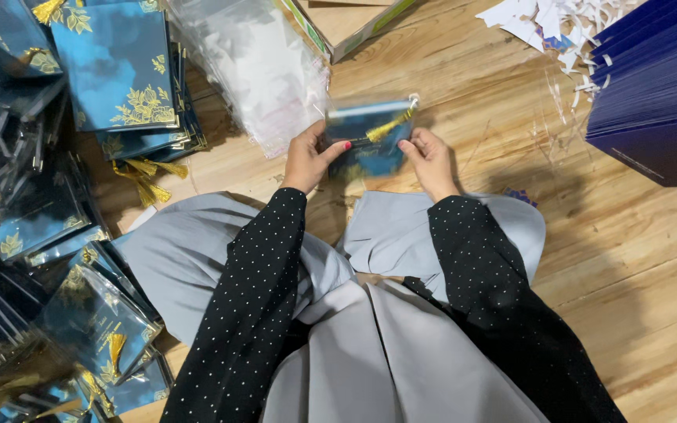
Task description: The person sits on the floor and repeatedly places blue books with gold designs into clear plastic bags. They seal each bag and set it aside, handling the books and bags by hand.
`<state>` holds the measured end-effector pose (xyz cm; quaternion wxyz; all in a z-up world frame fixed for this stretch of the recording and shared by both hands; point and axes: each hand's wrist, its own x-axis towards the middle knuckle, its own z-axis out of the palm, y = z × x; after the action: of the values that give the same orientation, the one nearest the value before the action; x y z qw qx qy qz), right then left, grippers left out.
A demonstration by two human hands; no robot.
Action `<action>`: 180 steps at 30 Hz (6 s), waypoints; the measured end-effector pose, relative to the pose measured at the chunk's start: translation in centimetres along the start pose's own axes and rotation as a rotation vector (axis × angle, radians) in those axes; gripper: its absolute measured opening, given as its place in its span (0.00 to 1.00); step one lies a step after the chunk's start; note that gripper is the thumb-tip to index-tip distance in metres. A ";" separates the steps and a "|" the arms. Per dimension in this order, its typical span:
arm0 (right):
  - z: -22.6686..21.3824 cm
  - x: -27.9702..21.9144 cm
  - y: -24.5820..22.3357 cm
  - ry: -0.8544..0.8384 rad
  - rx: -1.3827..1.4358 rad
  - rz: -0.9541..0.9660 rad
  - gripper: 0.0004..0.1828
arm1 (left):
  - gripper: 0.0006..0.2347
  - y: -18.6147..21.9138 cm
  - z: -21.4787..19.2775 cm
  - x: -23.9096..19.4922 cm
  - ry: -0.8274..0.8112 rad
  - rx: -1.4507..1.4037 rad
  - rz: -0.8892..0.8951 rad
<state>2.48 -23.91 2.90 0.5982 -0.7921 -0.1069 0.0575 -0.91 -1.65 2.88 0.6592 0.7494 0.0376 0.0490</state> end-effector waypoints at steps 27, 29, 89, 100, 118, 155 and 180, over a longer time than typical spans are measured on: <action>-5.2 -4.1 -15.5 -0.137 -0.152 -0.127 0.12 | 0.06 9.1 1.1 -5.2 -0.175 -0.093 0.134; -5.4 -3.9 -16.3 -0.059 -0.274 -0.320 0.10 | 0.07 8.9 1.3 -5.5 -0.118 -0.246 0.103; -2.7 -8.6 -22.2 0.264 0.033 -0.419 0.22 | 0.10 11.9 1.0 -9.0 0.226 -0.484 0.283; 4.4 -8.1 -16.6 0.408 0.721 0.321 0.48 | 0.14 10.1 2.7 -9.1 0.377 -0.550 0.114; 5.9 -6.7 -8.6 0.548 0.521 -0.061 0.18 | 0.05 6.0 3.9 -9.0 0.593 -0.433 0.173; -1.4 -8.2 -18.4 0.455 -0.090 -0.377 0.05 | 0.04 15.3 0.1 -9.7 0.347 -0.405 0.442; -2.1 -10.4 -3.8 -0.166 -0.551 -0.290 0.18 | 0.22 4.3 -3.0 -10.5 -0.564 1.124 0.278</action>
<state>-7.53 -27.34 6.70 0.3525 -0.8934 -0.2785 0.0051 -11.77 -0.57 7.27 0.1381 0.9624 -0.2148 -0.0924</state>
